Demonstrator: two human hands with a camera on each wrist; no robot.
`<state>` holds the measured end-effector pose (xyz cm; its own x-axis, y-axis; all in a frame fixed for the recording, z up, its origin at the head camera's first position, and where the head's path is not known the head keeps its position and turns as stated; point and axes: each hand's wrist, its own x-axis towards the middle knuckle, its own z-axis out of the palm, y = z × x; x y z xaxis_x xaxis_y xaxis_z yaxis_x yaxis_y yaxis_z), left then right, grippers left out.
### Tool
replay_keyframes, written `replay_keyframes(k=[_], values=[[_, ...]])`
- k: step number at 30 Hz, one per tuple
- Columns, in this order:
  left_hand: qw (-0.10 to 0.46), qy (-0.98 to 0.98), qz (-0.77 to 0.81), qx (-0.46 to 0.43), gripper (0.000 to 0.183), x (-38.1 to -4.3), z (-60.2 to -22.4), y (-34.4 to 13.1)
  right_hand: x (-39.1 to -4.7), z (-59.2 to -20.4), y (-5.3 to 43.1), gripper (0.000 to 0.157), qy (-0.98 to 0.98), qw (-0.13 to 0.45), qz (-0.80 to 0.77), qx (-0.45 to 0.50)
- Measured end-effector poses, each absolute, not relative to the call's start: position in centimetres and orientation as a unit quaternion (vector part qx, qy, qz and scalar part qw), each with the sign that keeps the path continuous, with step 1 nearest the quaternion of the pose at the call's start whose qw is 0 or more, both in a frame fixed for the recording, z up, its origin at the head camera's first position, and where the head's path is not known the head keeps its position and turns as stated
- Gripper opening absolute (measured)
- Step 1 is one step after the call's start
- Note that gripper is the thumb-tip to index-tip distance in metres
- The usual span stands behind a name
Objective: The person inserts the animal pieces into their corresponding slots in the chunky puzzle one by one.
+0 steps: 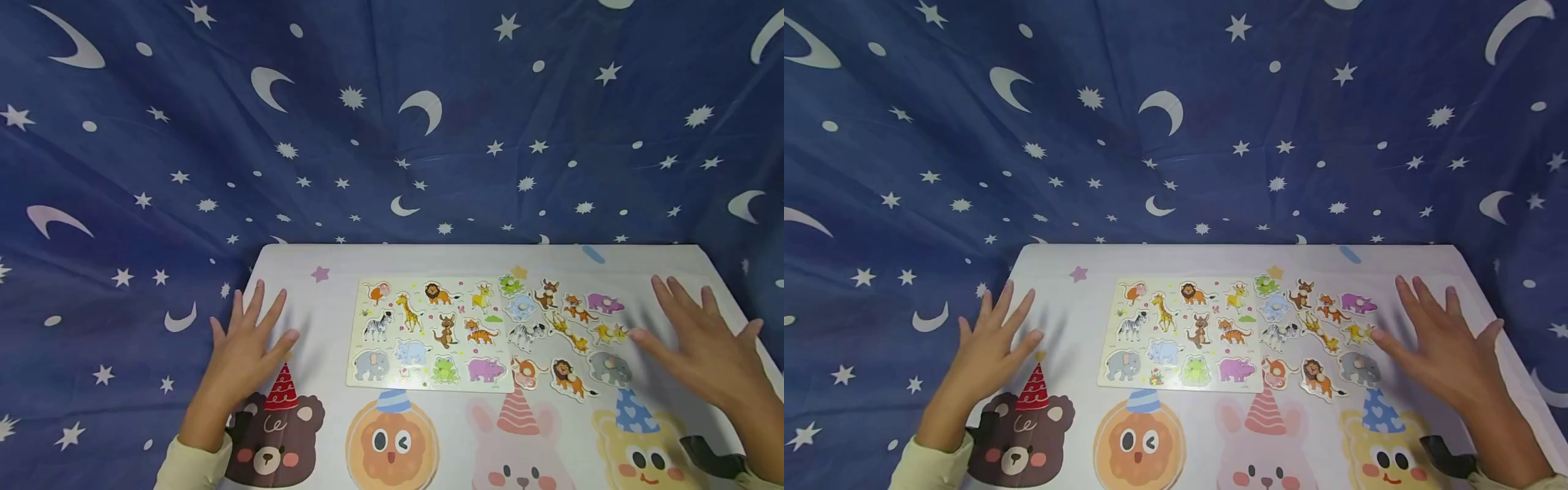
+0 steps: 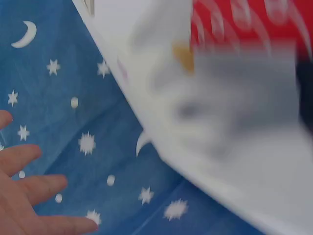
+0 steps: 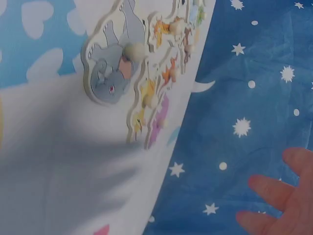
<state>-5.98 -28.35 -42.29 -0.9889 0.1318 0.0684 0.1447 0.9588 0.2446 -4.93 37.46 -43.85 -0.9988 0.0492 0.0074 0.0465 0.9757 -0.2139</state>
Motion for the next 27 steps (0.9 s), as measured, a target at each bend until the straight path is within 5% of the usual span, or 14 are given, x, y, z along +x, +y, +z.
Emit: replay_keyframes(k=[12, 27], values=[[-0.020, -0.954, -0.290, -0.077, 0.063, -5.8, -46.8, -22.9, -5.5, -44.9, 35.3, 0.094, -0.987, 0.013, 0.160, 0.001], [-0.151, -0.949, -0.271, -0.048, 0.081, -5.9, -48.5, -19.6, -7.9, -47.2, 30.7, 0.076, -0.976, 0.056, 0.203, 0.048]])
